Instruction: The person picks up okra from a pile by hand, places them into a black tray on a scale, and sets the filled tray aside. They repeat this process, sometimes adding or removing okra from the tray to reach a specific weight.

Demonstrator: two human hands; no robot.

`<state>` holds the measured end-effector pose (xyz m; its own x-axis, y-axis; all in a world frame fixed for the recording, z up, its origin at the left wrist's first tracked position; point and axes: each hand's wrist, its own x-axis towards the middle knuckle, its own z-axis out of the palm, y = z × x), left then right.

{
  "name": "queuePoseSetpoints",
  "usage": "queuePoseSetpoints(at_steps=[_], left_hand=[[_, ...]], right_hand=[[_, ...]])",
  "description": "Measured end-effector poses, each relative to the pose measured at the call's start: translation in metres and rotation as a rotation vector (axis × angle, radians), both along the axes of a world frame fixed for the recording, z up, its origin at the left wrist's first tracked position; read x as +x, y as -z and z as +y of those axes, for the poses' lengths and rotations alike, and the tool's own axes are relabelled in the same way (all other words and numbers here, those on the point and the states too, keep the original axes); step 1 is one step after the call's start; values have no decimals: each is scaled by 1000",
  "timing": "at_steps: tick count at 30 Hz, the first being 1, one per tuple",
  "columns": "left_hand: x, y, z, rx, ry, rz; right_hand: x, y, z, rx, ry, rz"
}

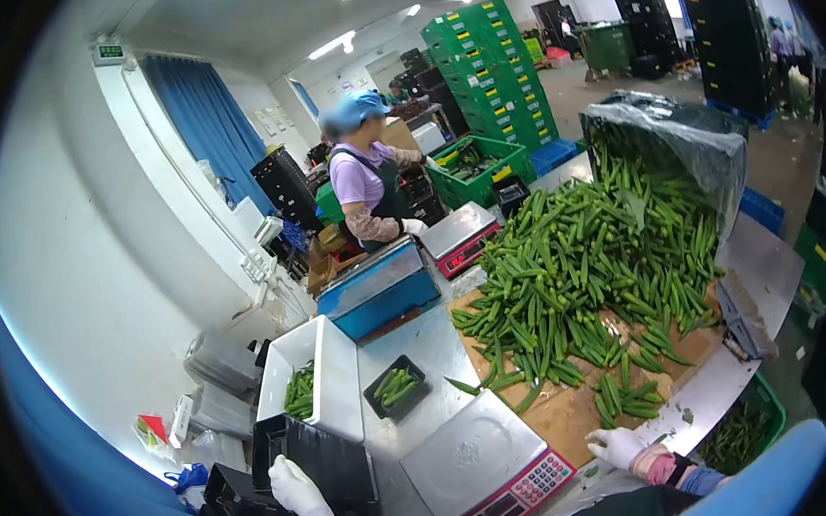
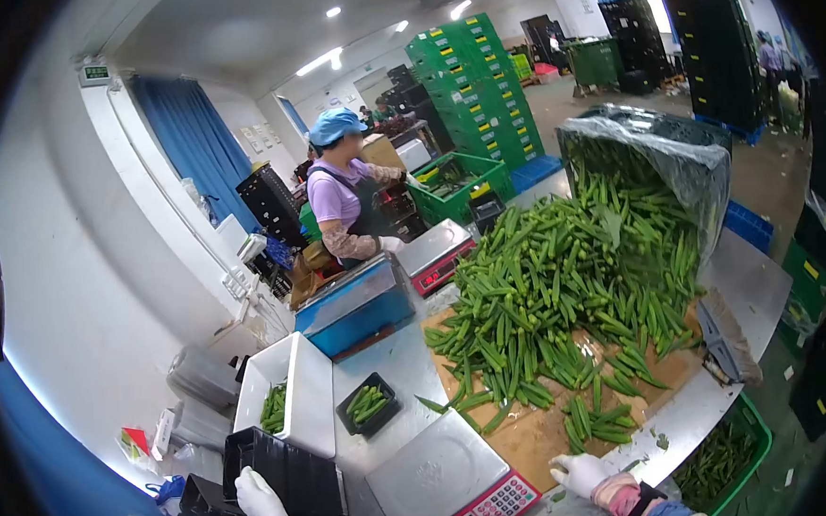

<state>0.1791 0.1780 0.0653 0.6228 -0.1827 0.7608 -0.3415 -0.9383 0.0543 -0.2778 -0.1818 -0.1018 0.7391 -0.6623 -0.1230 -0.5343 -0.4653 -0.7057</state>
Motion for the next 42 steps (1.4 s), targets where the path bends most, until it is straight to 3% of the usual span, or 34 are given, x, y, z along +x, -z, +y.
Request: queuePoseSetpoints(at_steps=[5,6,9,11,16,17,19,21,23,25,28,31,32,37,42], left_hand=[[36,-9,10,-58,-40,367],[53,3,18,-132,34,265],[72,2,29,-305,117,455],[87,4,39,-568,250,532],[99,3,37,-639,118,326],[95,4,38,-671,115,156],[49,-21,8,-716,114,-194],[-34,-38,-43,-580,254,-191],[-99,-23,-86,-336,387,-12],[-138,26,-103,-136,594,194],[-170,95,-95,331,735,505],[-196,99,-92,229,699,613],[-202,97,-95,71,637,712],[-238,58,-166,-186,730,845],[-267,77,-272,-76,893,982]], right_hand=[[-6,-4,0,-46,-9,-14],[-11,-2,-2,-51,3,-27],[-29,5,-2,17,68,-57],[-39,4,-3,49,107,-93],[-55,18,-9,70,138,-123],[-57,19,-11,65,139,-129],[-58,14,-16,43,142,-159],[-65,13,-17,-76,134,-142],[-66,20,-20,-115,136,-291],[-70,22,-23,-52,128,-214],[-79,19,-31,72,111,-115],[-91,24,-41,47,124,-61],[-97,34,-46,19,130,-39],[-113,47,-83,72,303,56],[-116,64,-141,26,471,34]])
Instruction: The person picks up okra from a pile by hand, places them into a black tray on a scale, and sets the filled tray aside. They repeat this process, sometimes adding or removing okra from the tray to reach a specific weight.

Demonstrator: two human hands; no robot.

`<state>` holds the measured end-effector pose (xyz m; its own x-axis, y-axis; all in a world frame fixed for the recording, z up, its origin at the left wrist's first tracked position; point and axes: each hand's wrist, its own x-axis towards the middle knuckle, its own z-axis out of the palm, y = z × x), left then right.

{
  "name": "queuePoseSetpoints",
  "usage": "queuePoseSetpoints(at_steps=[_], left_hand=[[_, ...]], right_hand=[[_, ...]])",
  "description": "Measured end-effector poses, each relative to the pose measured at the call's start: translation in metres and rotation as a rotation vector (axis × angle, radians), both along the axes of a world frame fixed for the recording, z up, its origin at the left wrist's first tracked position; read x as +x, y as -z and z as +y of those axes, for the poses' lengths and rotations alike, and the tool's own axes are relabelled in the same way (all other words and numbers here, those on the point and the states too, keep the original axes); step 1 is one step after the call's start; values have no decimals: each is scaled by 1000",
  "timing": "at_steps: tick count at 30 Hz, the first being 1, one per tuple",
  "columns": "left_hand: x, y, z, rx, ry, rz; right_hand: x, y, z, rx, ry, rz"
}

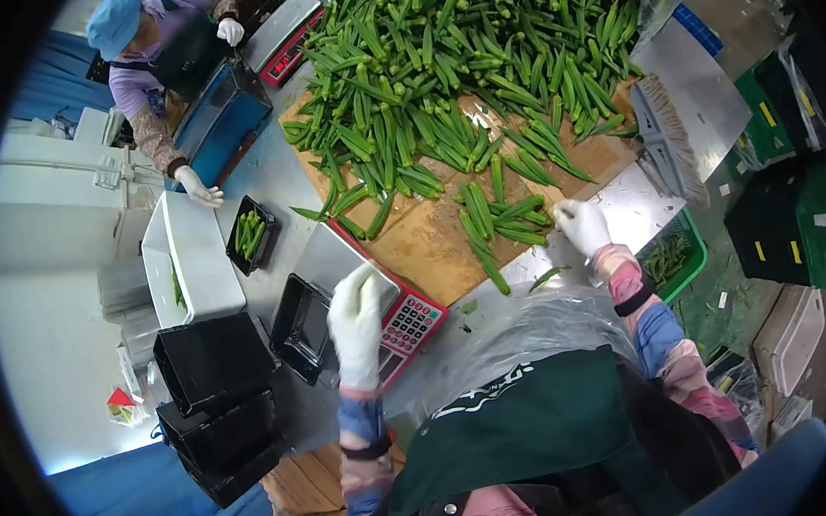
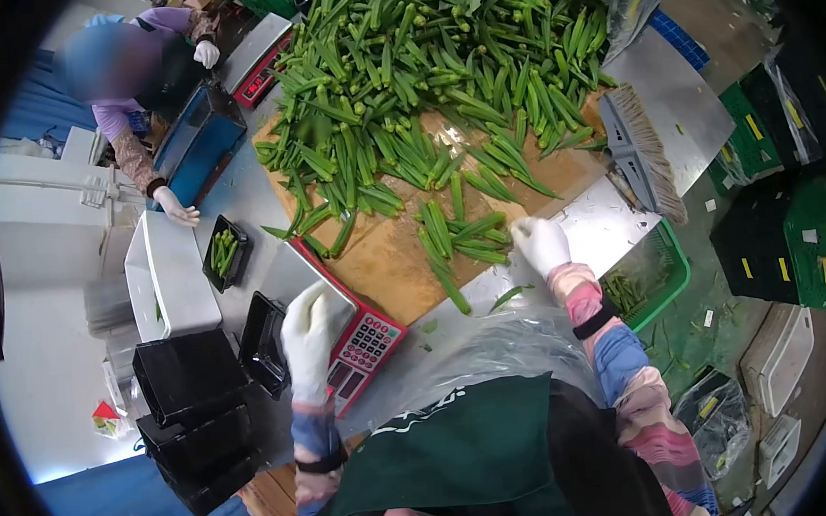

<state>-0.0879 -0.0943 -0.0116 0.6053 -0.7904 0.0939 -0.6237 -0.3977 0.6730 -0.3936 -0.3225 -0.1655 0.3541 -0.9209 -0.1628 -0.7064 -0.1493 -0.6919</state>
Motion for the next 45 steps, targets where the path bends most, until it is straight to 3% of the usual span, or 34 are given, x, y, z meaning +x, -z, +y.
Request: queuePoseSetpoints(at_steps=[1,3,6,8,9,11,14,17,18,20,22,27,29,30,32,35,36,37,39,41,43,45], left_hand=[[-3,13,-22,-36,10,178],[-4,40,-65,-17,127,218],[-12,90,-120,48,57,706],[-21,122,-146,103,129,673],[-24,143,-159,117,175,430],[-41,153,-176,246,131,135],[-54,180,-186,184,-12,50],[-36,180,-183,173,-22,724],[-28,176,-181,109,-53,789],[-27,120,-178,-27,-120,900],[-23,102,-173,-151,-220,1111],[-51,119,-181,129,-154,812],[-71,149,-182,284,-44,288],[-71,152,-182,282,-40,299],[-69,158,-184,277,-25,318],[-46,122,-171,-2,62,472],[-42,100,-163,-34,78,414],[-36,91,-152,91,42,446],[-50,60,-134,302,157,213],[-71,75,-109,227,522,-222],[-94,84,-91,542,726,-409],[-97,105,-78,552,767,-478]], right_hand=[[2,1,-10,-43,21,3],[8,0,-29,-103,56,-22],[20,16,-56,-194,34,-7],[32,25,-69,-283,-13,12],[38,30,-73,-319,-45,91],[49,37,-78,-389,-106,251],[53,42,-84,-371,-159,317],[46,28,-91,-243,-164,211],[41,26,-95,-161,-132,127],[37,9,-96,-54,-84,-21],[35,-19,-84,-41,-195,-61],[46,1,-39,-364,-621,112],[55,9,-32,-377,-687,225],[57,7,-30,-382,-719,283],[48,2,-35,-340,-662,202],[19,-17,-39,-102,-467,43],[12,-24,-41,-22,-393,53],[8,-29,-42,57,-318,63],[8,-27,-38,-6,-321,67],[22,-7,-28,-126,-353,35],[42,11,-18,-121,-422,187],[57,18,-13,-233,-464,297]])
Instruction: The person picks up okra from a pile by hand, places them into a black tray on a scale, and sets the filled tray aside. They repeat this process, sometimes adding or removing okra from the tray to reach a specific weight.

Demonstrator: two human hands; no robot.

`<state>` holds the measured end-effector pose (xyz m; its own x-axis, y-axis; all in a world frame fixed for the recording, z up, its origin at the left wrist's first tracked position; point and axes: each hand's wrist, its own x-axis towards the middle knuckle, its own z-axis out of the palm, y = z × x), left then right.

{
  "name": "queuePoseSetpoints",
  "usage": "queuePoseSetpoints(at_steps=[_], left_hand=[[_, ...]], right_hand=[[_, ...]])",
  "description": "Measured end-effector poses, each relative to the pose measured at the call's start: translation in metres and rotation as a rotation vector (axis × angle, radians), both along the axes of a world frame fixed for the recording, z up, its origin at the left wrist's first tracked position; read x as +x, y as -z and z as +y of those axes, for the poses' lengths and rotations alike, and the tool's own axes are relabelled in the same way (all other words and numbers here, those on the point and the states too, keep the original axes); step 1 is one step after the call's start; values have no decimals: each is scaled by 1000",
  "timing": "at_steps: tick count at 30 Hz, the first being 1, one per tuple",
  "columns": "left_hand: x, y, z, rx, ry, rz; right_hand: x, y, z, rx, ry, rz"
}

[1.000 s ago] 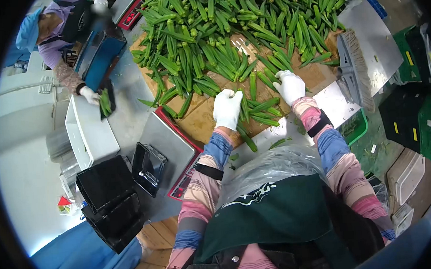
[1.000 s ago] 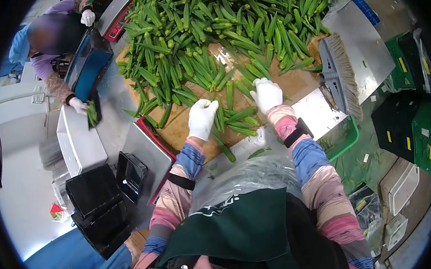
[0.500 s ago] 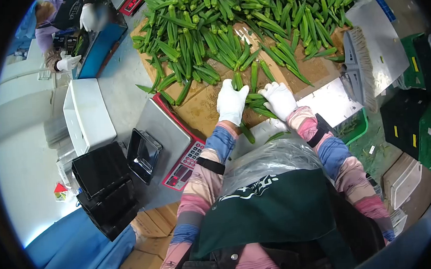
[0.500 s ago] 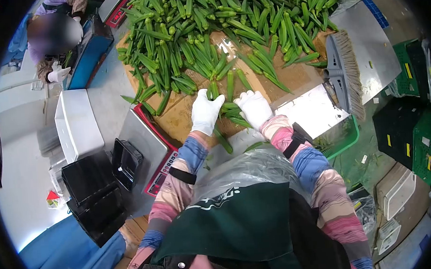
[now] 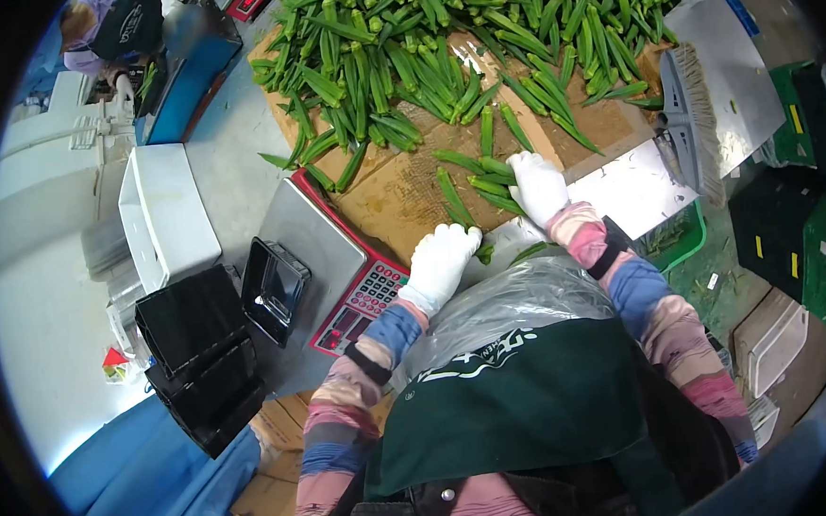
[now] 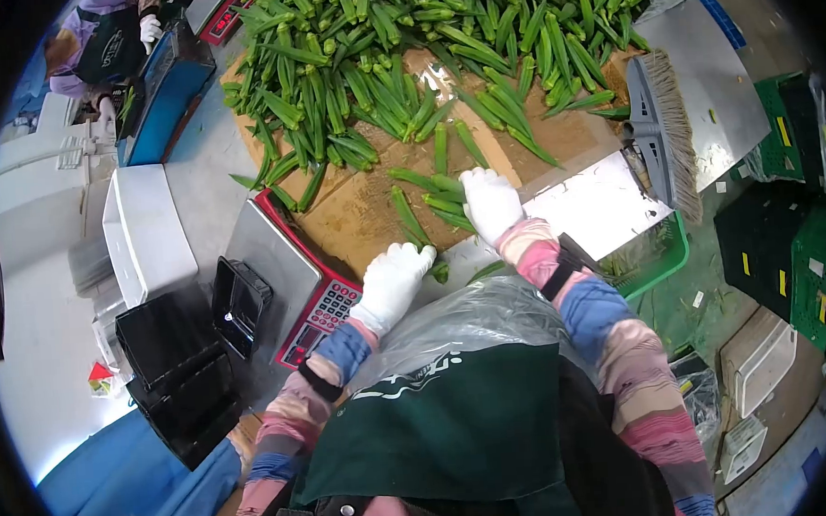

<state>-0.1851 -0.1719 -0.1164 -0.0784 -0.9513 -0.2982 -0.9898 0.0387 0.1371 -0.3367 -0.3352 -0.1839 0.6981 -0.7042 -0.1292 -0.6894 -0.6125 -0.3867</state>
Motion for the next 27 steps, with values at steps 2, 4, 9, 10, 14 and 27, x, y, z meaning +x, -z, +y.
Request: queuePoseSetpoints(at_steps=[2,4,9,10,14,27], left_hand=[[4,13,2,5,0,-8],[5,1,-3,-71,-80,94],[34,-27,-13,-358,-297,356],[41,-16,-16,-422,-235,359],[44,25,-36,-300,174,74],[66,-6,-83,-370,-413,329]], right_hand=[[-1,5,-6,-13,17,-88],[-9,-3,-11,113,65,-181],[-40,-45,-10,431,19,-250],[-44,-35,-1,315,-53,-229],[-24,7,35,-262,-231,44],[-46,-80,-50,920,256,-426]])
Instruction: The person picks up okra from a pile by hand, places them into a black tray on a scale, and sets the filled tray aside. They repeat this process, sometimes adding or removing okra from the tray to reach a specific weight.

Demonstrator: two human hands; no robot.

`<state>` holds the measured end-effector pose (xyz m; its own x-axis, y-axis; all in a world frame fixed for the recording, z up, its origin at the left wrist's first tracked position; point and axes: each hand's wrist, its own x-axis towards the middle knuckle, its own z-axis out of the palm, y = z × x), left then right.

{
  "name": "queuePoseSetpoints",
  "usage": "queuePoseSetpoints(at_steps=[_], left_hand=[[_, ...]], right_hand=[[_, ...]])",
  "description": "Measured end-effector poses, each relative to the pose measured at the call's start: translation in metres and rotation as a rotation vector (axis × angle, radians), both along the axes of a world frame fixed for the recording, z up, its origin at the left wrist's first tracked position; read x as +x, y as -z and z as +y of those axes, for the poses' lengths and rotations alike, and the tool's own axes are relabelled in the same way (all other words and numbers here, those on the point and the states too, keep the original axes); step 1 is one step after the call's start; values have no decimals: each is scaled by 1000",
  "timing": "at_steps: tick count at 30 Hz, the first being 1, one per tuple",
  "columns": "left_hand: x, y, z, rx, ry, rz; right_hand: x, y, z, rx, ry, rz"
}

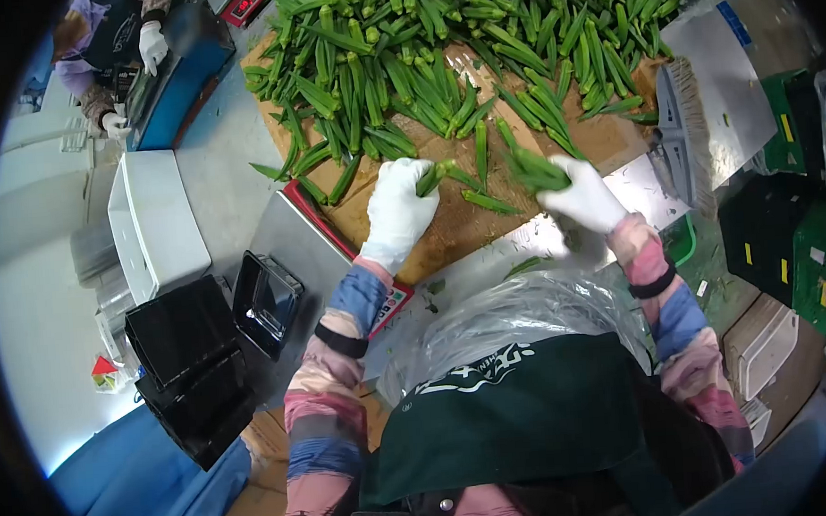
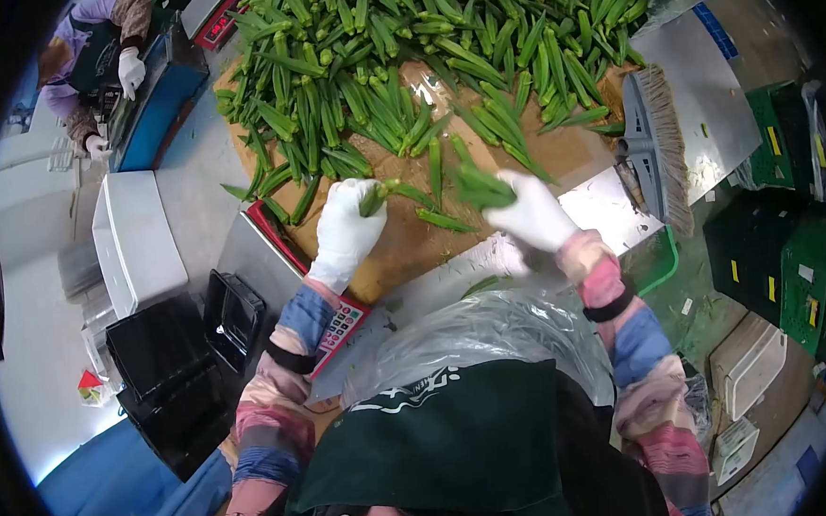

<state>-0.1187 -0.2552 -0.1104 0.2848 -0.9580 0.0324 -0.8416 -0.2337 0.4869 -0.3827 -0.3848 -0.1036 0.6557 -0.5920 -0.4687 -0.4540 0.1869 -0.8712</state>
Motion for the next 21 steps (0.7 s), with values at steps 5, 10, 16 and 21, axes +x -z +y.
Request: queuePoseSetpoints(at_steps=[5,10,16,21], left_hand=[[-7,57,-23,-139,272,-164],[-10,37,-22,82,245,-307],[-28,-17,11,-113,91,20],[-69,32,12,-94,424,-276]], right_hand=[[66,74,-16,-1015,-4,397],[64,91,-17,-842,7,392],[-17,39,-25,-767,257,330],[-27,93,-17,-1006,219,564]])
